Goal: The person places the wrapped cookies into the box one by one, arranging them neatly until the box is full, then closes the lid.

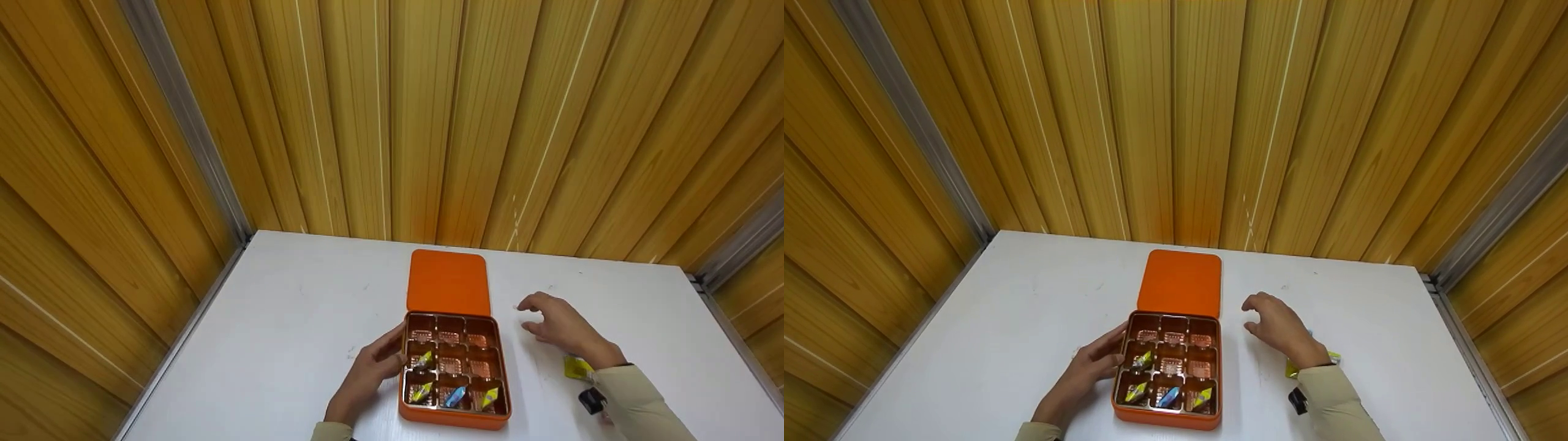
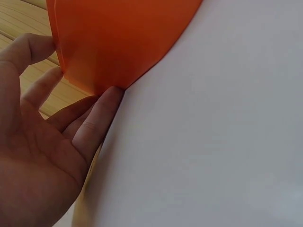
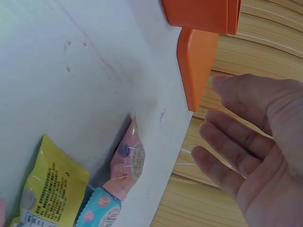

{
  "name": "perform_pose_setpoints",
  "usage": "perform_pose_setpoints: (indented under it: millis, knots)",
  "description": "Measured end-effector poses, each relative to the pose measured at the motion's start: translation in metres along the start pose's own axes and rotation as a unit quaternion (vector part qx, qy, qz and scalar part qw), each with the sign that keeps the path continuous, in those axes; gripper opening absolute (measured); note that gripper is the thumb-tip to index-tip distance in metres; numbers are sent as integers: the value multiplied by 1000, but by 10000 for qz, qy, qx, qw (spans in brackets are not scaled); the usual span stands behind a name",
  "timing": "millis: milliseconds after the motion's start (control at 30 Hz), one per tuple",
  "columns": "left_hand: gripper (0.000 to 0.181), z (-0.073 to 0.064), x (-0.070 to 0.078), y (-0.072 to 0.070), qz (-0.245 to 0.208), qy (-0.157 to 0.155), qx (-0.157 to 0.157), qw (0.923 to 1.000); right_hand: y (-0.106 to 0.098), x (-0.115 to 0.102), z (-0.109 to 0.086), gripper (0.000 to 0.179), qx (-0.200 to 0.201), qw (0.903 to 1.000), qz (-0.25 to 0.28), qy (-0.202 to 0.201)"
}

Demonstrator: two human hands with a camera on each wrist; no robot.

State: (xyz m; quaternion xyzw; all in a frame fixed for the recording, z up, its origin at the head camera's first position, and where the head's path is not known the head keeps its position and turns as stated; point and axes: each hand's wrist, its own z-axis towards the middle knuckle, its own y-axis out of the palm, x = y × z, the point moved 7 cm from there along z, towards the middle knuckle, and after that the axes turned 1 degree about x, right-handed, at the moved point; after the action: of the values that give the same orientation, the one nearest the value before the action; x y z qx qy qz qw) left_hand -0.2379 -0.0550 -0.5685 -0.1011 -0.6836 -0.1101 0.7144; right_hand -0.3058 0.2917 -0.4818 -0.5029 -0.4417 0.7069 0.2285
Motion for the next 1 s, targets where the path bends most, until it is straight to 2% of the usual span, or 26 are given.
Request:
perform_pose_setpoints:
  millis: [467,767,1000]
  knots:
    - [60,-1,0,0,-64,13,-15,10000,3,25,-10,29,-165,9989,-22,441]
    - [60,-2,1,-1,-117,72,-48,9999,2,33,-17,25,-93,9978,22,662]
    - [60,0,-2,-1,-47,-19,-27,10000,3,40,-23,24,-162,9959,-10,894]
